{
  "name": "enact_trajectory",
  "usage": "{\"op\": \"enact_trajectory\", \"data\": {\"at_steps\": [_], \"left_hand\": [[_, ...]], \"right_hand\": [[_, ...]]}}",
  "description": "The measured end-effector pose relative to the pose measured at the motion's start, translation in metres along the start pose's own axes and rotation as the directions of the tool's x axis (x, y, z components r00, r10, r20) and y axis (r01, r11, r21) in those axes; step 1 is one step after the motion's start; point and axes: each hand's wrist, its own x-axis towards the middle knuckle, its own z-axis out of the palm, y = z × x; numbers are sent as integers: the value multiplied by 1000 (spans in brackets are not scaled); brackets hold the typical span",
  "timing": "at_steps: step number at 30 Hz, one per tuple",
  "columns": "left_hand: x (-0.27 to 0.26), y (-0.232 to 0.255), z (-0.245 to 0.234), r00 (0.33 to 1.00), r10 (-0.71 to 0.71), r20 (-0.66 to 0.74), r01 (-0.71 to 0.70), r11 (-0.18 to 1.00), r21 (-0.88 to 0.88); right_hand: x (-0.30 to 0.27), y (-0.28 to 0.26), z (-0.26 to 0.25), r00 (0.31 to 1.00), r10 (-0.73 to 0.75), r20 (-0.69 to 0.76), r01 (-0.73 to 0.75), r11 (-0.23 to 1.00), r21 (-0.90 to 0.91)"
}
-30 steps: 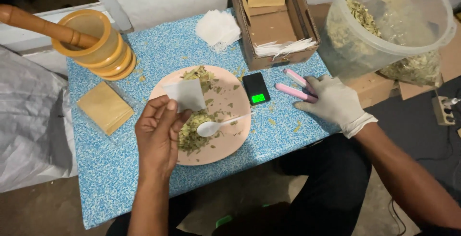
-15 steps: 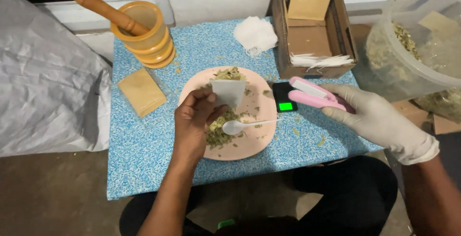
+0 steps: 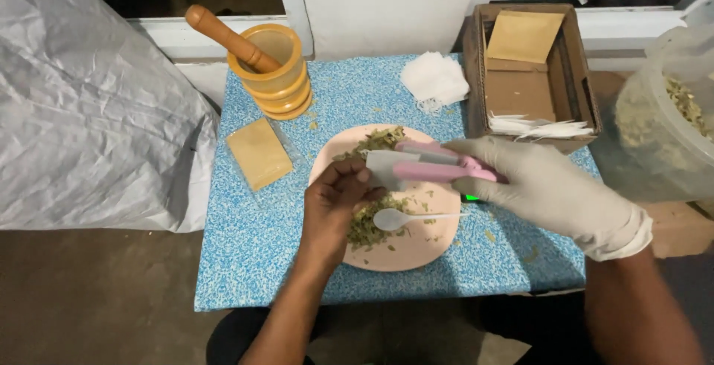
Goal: Filling small tea bags with dried herbs using a spoon, weighing them on a digital scale, and sealing them with a heat sealer.
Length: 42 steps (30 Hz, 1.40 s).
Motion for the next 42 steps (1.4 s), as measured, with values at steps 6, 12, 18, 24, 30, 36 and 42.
{"op": "enact_trajectory", "data": {"at_steps": [6, 12, 18, 24, 30, 36, 42], "left_hand": [[-2, -4, 6, 991, -127, -38, 127, 992, 6], [-1, -12, 6, 995, -101, -4, 101, 994, 49], [-3, -8, 8, 991, -134, 0, 134, 990, 44], [-5, -9, 8, 993, -104, 47, 100, 992, 76], [-6, -3, 12, 991, -127, 49, 121, 988, 96], [-5, 11, 6, 982, -37, 186, -36, 927, 374], [-4, 14, 4, 949, 70, 307, -188, 908, 375]], "right_hand": [[13, 4, 13, 992, -120, -28, 120, 993, -12], [16, 3, 17, 992, -114, -57, 118, 991, 69], [19, -7, 15, 996, -91, -11, 92, 992, 88], [21, -10, 15, 998, -50, 22, 48, 996, 81], [20, -10, 15, 994, -110, -1, 110, 991, 81], [20, -5, 15, 982, -186, -38, 190, 973, 134], [23, -3, 15, 979, -181, 90, 179, 984, 23]]}}
